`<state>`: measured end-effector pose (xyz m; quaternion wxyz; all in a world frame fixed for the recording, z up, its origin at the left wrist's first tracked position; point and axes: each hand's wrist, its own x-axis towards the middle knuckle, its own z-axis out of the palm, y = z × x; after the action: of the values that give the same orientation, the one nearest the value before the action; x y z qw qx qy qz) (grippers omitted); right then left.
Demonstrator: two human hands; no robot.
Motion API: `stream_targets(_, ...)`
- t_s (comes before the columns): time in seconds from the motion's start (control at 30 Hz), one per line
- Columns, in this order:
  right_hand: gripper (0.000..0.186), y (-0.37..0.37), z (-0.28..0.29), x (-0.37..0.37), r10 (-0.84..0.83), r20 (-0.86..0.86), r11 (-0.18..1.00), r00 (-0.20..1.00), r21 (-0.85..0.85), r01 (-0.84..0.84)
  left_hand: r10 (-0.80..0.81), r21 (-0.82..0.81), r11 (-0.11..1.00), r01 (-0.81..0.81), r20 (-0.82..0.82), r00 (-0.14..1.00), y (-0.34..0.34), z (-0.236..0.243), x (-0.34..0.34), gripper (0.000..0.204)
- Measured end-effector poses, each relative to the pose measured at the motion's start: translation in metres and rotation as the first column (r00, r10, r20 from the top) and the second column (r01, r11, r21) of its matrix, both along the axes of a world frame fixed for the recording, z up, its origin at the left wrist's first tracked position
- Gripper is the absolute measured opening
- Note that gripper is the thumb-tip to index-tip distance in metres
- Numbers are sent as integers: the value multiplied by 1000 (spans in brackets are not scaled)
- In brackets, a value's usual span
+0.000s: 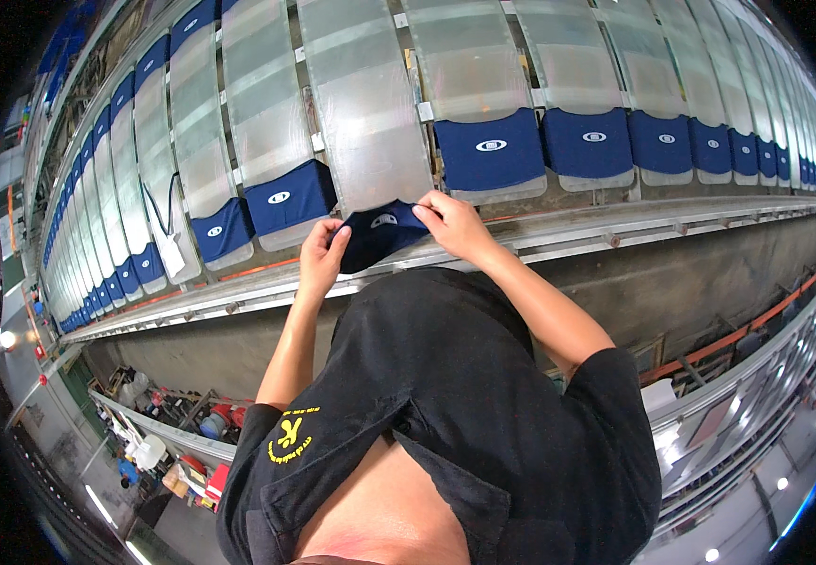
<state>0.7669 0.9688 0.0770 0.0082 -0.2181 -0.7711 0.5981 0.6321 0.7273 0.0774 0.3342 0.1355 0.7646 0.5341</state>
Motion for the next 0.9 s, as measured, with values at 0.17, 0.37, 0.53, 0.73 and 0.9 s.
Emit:
stream_targets(0.17, 22, 7, 3, 23, 30, 103, 998, 994, -56, -24, -114, -158, 983, 95, -119, 986, -29, 21, -4, 32)
stream_targets(0.37, 24, 27, -42, -24, 14, 36, 995, 999, 101, -17, -230, -411, 905, 112, -251, 940, -16, -23, -50, 34)
stream_targets(0.53, 24, 55, -60, -68, 26, 60, 972, 998, 233, -40, -220, -459, 880, 121, -168, 961, 15, -39, -96, 27)
stream_targets(0.73, 24, 71, -64, -94, 57, 85, 945, 995, 318, -81, -193, -435, 894, 102, -171, 966, 25, -58, -130, 22)
stream_targets(0.9, 22, 78, -71, -109, 20, 104, 931, 994, 361, -56, -233, -440, 894, 88, -286, 929, 34, -60, -139, 25)
